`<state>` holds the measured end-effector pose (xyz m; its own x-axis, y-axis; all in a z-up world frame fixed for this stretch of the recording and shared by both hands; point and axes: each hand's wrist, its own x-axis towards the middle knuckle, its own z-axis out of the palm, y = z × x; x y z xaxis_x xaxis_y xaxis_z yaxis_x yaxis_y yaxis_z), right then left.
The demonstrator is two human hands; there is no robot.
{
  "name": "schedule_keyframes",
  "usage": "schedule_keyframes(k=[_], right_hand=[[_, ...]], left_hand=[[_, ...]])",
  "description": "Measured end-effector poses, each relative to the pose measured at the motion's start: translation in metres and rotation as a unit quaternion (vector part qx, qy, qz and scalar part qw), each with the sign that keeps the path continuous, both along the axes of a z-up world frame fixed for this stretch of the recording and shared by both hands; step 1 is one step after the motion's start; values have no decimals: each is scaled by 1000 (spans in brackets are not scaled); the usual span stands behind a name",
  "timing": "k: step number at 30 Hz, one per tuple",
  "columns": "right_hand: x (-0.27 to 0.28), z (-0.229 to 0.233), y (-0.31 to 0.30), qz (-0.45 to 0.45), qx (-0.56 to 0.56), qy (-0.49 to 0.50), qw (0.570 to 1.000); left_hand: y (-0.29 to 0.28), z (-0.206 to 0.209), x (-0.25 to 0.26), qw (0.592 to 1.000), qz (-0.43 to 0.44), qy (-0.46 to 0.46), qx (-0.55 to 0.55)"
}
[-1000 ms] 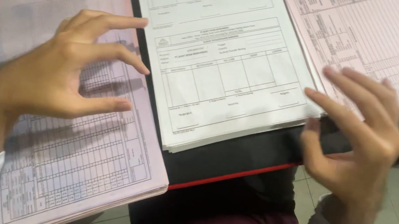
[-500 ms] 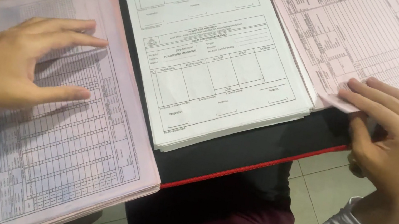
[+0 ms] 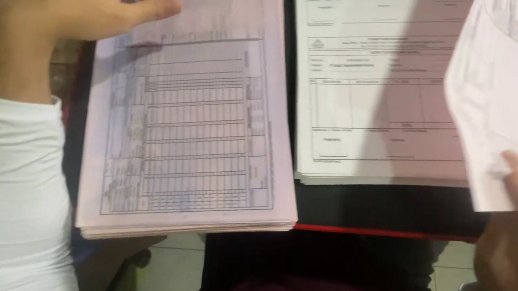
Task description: Sort and review printed forms and documents on a desk
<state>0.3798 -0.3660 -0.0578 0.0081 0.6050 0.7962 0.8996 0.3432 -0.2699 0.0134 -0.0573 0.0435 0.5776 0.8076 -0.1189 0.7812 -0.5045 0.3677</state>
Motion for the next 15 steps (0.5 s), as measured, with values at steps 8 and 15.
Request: schedule_keyframes(k=[8,15], right_hand=[[-119,70,57,167,13,-102,980],[-163,59,73,234,24,-80,969]], left_hand=[[-10,4,6,989,-22,-137,-51],[-4,-9,2,994,-9,-112,10]])
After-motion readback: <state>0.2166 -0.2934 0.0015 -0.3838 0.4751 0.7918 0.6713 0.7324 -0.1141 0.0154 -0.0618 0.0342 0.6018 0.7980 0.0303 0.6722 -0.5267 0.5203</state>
